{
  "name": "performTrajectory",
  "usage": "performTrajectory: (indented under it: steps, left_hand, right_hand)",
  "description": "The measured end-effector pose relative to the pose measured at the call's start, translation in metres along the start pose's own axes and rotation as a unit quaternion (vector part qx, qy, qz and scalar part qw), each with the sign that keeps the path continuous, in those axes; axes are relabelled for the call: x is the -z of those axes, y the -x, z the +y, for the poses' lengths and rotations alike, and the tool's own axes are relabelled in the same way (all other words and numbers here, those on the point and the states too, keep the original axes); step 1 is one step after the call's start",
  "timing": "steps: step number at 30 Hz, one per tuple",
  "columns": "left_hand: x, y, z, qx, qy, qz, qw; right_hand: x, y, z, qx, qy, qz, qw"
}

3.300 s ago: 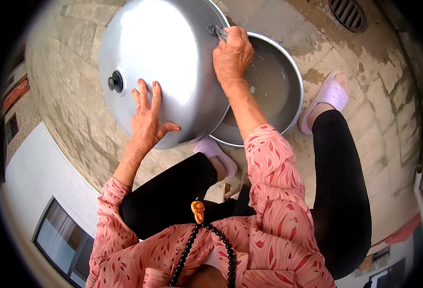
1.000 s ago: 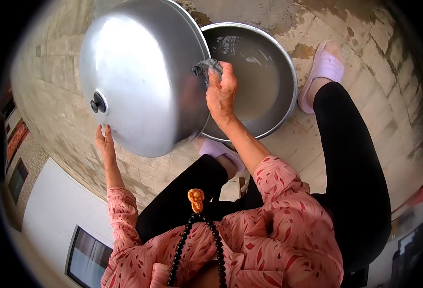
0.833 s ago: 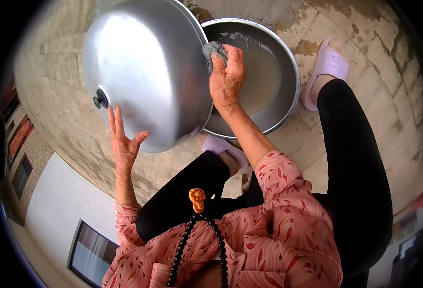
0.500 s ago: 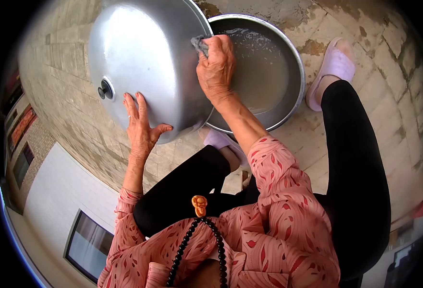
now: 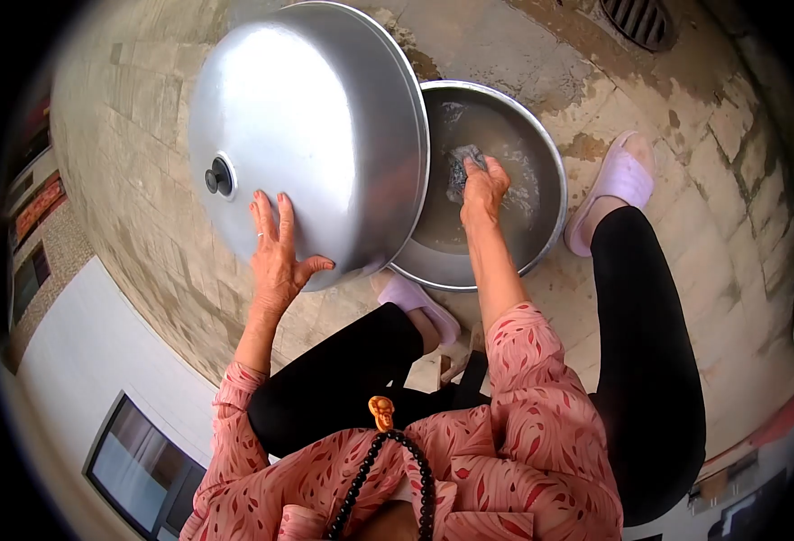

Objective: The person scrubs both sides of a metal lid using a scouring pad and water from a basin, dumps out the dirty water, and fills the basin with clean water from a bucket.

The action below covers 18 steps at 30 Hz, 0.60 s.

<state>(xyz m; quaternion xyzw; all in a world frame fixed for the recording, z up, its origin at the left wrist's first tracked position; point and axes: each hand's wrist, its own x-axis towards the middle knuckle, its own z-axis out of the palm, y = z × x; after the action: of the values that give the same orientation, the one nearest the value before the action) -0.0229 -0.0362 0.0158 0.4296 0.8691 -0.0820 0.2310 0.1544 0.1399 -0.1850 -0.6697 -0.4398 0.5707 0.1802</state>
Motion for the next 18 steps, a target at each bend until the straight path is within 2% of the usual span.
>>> performTrajectory:
  steps: [2, 4, 5, 7, 9, 12, 14, 17, 18]
  left_hand:
    - [0.0, -0.001, -0.001, 0.011, 0.005, 0.002, 1.0]
    - [-0.001, 0.002, -0.003, 0.019, 0.003, 0.002, 1.0]
    - [-0.001, 0.002, -0.002, 0.022, 0.008, 0.012, 1.0]
    - [-0.001, 0.004, -0.004, 0.024, 0.02, 0.023, 0.999]
    - [0.001, 0.004, -0.002, 0.036, 0.052, 0.024, 0.998]
    - [0.002, 0.006, -0.005, 0.032, 0.102, 0.034, 0.994]
    - [0.004, 0.007, -0.002, 0.044, 0.107, 0.048, 0.992]
    - [0.005, 0.006, -0.006, 0.051, 0.115, 0.055, 0.991]
    - [0.002, 0.006, -0.006, 0.052, 0.122, 0.058, 0.989]
  right_hand:
    - [-0.003, 0.02, -0.063, 0.006, -0.148, 0.012, 0.989]
    - [-0.006, 0.033, -0.106, 0.182, -0.077, -0.082, 0.977]
    - [-0.012, 0.05, -0.136, 0.289, -0.023, -0.121, 0.95]
    - [-0.039, 0.077, -0.158, 0.486, 0.099, -0.205, 0.844]
    - [-0.068, 0.085, -0.149, 0.645, 0.218, -0.252, 0.687]
    - [-0.105, 0.041, -0.178, 0.69, 0.269, -0.227, 0.632]
    - [-0.138, 0.002, -0.207, 0.668, 0.308, -0.158, 0.659]
    - [-0.156, 0.035, -0.19, 0.698, 0.316, -0.188, 0.615]
    - [-0.143, 0.071, -0.174, 0.688, 0.301, -0.29, 0.594]
